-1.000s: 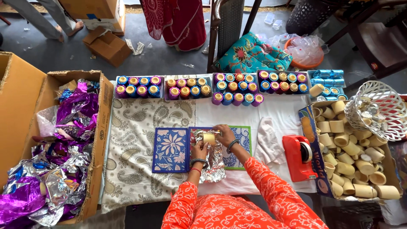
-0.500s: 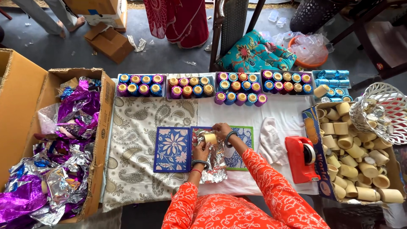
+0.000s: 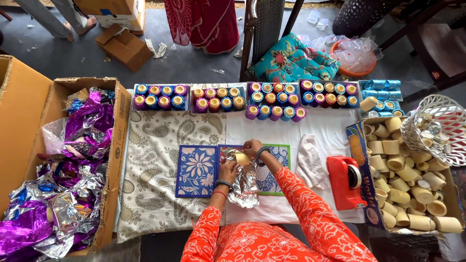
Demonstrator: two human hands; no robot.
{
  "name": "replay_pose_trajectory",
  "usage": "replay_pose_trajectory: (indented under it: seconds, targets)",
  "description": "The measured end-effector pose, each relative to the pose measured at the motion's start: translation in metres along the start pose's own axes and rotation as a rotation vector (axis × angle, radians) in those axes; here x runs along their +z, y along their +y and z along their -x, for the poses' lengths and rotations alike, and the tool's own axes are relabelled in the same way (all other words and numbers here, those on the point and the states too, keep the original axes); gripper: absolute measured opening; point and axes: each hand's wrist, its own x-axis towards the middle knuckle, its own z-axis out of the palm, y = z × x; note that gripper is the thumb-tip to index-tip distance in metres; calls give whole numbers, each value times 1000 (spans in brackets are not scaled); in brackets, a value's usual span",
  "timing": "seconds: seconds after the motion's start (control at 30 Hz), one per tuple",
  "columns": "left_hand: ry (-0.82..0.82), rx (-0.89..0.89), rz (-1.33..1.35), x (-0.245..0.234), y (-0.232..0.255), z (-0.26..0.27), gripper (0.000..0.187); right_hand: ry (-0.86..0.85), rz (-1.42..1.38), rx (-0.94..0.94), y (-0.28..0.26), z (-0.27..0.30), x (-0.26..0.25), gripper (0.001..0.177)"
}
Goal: The person wraps small clay cups and decorative items in white paper and silver foil, then places them into a blue and green patterned folder.
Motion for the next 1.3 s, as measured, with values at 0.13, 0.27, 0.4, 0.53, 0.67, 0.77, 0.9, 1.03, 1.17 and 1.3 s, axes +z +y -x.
replay_pose_trajectory:
  seconds: [0.13, 0.27, 0.4, 0.53, 0.67, 0.77, 0.9, 1.03, 1.17, 1.3]
  targets:
    - [-27, 55, -50, -4, -2, -2, 20, -22, 15, -11, -2, 0, -3, 28]
    - [-21, 97, -37, -4, -3, -2, 17, 1, -38, -66, 10, -3, 1, 29]
    - [-26, 77, -39, -5, -1, 0, 17, -28, 24, -66, 8, 0, 1, 26]
    - [-1, 95, -48, -4, -2, 2, 15, 52, 73, -212, 0, 15, 6, 17]
    - [46, 115, -59, -3, -5, 7, 15, 132, 94, -157, -43, 62, -6, 13]
    - [89, 74, -59, -7, 13, 8, 18, 243, 55, -278, -49, 78, -10, 12]
    - [214, 232, -65, -16, 40, -7, 22, 363, 29, -319, -73, 91, -29, 10]
    - [121, 43, -165, -3, 29, -14, 17, 418, 73, -425, -71, 93, -34, 9]
    - [134, -5, -140, -2, 22, -16, 18, 400, 33, -528, -74, 98, -39, 11]
    - [134, -9, -135, 1, 22, -12, 16, 347, 35, -514, -83, 114, -47, 15]
